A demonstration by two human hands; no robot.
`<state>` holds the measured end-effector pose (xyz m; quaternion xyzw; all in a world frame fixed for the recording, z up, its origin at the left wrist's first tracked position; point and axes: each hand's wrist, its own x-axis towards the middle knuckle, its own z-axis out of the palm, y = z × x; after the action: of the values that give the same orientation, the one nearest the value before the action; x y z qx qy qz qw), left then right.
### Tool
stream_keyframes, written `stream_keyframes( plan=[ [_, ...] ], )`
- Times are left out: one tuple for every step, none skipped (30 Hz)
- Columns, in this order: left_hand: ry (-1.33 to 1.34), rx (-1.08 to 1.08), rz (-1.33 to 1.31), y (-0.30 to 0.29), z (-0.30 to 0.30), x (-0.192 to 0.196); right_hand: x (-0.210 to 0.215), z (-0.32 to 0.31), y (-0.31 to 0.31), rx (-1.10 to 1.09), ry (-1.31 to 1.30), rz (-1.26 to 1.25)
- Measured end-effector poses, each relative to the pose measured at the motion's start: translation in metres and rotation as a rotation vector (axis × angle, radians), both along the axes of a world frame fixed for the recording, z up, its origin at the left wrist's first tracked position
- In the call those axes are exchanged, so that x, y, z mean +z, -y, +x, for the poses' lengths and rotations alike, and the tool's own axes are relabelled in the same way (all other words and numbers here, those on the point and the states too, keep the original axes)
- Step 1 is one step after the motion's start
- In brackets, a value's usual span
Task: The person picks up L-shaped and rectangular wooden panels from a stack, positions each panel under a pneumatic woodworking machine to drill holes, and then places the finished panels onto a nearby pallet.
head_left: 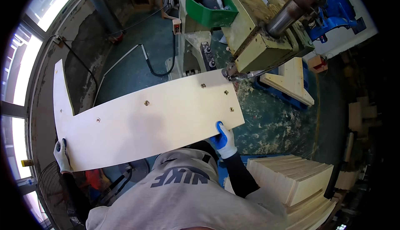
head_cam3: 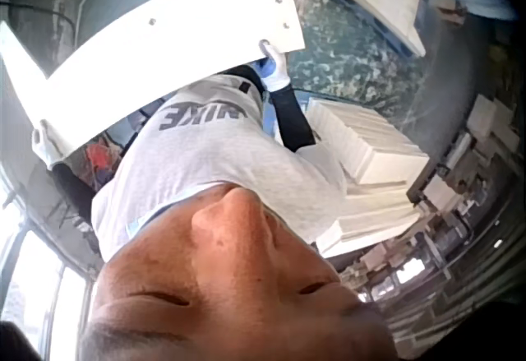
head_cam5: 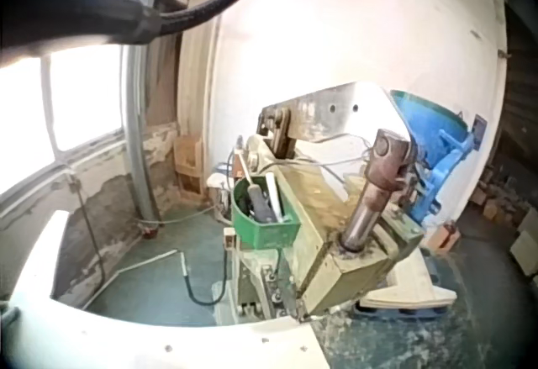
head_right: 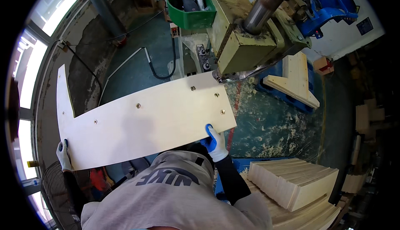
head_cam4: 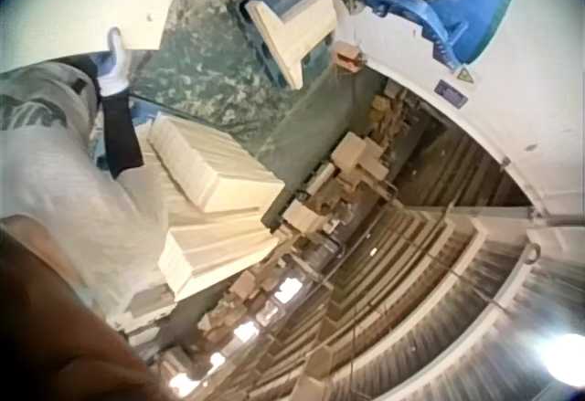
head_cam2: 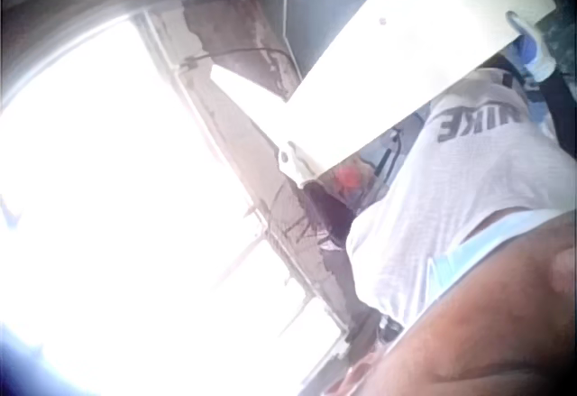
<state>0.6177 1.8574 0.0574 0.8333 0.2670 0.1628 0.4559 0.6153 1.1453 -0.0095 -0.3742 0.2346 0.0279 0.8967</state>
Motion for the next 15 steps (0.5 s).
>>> stream_keyframes(
  plan=[
    [-0.045,-0.063,0.02,0.006,0.001,0.009,-0.021,-0.023,0.009,-0.08,0.014,0.028],
    [-0.092,-0.139,0.042,0.017,0.009,0.019,-0.038,-0.043,0.021,-0.172,0.026,0.057],
    [-0.126,-0.198,0.04,0.058,0.018,0.035,-0.032,-0.057,0.036,-0.163,0.1,0.102],
    [-0.177,-0.201,0.034,0.078,0.02,0.036,-0.036,-0.067,0.052,-0.145,0.133,0.121],
    [-0.219,-0.238,0.028,0.097,0.027,0.033,-0.033,-0.076,0.062,-0.208,0.156,0.077],
    [-0.252,-0.273,0.004,0.116,0.025,0.02,-0.028,-0.077,0.073,-0.264,0.185,0.014],
    [-0.337,-0.292,-0.023,0.15,0.028,0.015,-0.021,-0.078,0.085,-0.36,0.208,-0.032],
    [-0.417,-0.312,-0.045,0.178,0.025,0.008,-0.019,-0.075,0.096,-0.46,0.228,-0.02],
    [-0.454,-0.383,-0.01,0.193,0.02,-0.019,-0.007,-0.069,0.104,-0.53,0.251,-0.081],
    [-0.485,-0.449,0.028,0.214,0.021,-0.053,0.008,-0.065,0.112,-0.595,0.275,-0.14],
    [-0.53,-0.482,-0.038,0.253,0.021,-0.068,0.019,-0.062,0.119,-0.624,0.272,-0.197],
    [-0.579,-0.504,-0.099,0.301,0.011,-0.077,0.023,-0.06,0.124,-0.645,0.267,-0.245],
    [-0.629,-0.526,-0.165,0.343,0.005,-0.088,0.017,-0.06,0.129,-0.663,0.277,-0.255],
    [-0.686,-0.559,-0.242,0.397,-0.001,-0.076,0.017,-0.064,0.128,-0.662,0.226,-0.257],
    [-0.716,-0.585,-0.25,0.454,-0.007,-0.066,-0.003,-0.074,0.131,-0.631,0.183,-0.324]
  ],
)
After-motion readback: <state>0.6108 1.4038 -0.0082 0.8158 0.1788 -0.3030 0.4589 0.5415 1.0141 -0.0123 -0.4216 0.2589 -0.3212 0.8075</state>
